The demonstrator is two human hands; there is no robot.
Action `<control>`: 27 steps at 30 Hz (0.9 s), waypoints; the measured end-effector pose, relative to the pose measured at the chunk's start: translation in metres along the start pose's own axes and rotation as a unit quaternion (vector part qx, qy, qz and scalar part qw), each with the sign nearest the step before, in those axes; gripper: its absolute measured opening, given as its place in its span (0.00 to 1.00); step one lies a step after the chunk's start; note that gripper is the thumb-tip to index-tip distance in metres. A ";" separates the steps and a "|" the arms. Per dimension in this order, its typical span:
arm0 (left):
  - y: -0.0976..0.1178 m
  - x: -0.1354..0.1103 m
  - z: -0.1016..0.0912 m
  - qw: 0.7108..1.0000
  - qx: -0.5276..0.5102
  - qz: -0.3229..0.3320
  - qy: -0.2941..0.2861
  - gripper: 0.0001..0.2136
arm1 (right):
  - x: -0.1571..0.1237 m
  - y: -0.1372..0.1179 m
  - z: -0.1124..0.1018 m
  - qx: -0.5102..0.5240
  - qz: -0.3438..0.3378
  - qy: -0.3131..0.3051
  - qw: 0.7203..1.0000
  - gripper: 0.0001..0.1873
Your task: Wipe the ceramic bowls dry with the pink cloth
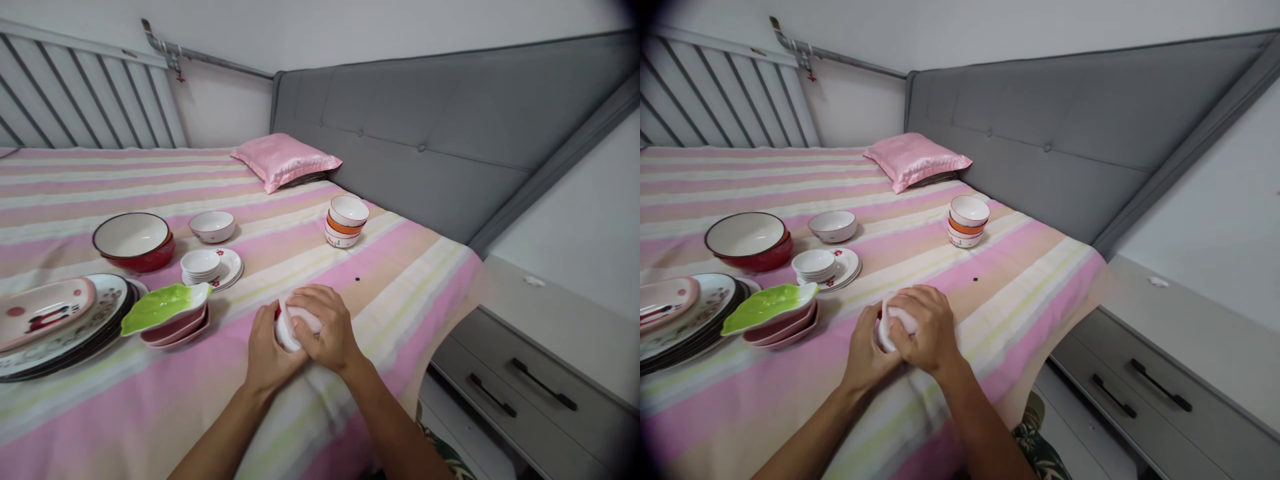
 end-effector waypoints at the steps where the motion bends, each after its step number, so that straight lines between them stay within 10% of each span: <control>1: 0.000 0.001 0.002 1.000 -0.012 -0.007 -0.013 0.25 | 0.000 0.002 0.000 0.004 0.004 0.000 1.000 0.14; 15: -0.023 0.003 0.027 0.983 -0.076 -0.091 -0.141 0.38 | -0.008 0.040 -0.013 0.075 0.098 0.071 0.990 0.12; 27: -0.005 0.004 0.011 0.995 -0.045 -0.043 -0.084 0.29 | -0.018 0.056 -0.011 0.156 0.197 0.108 0.962 0.13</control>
Point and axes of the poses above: each hand's wrist, its own x-axis towards the middle knuckle, its own z-axis out of the palm, y = z × x, the point moved 5 cm from there along x, towards the middle knuckle, and after that the axes turned 14 degrees about -z, right-handed, at the moved point
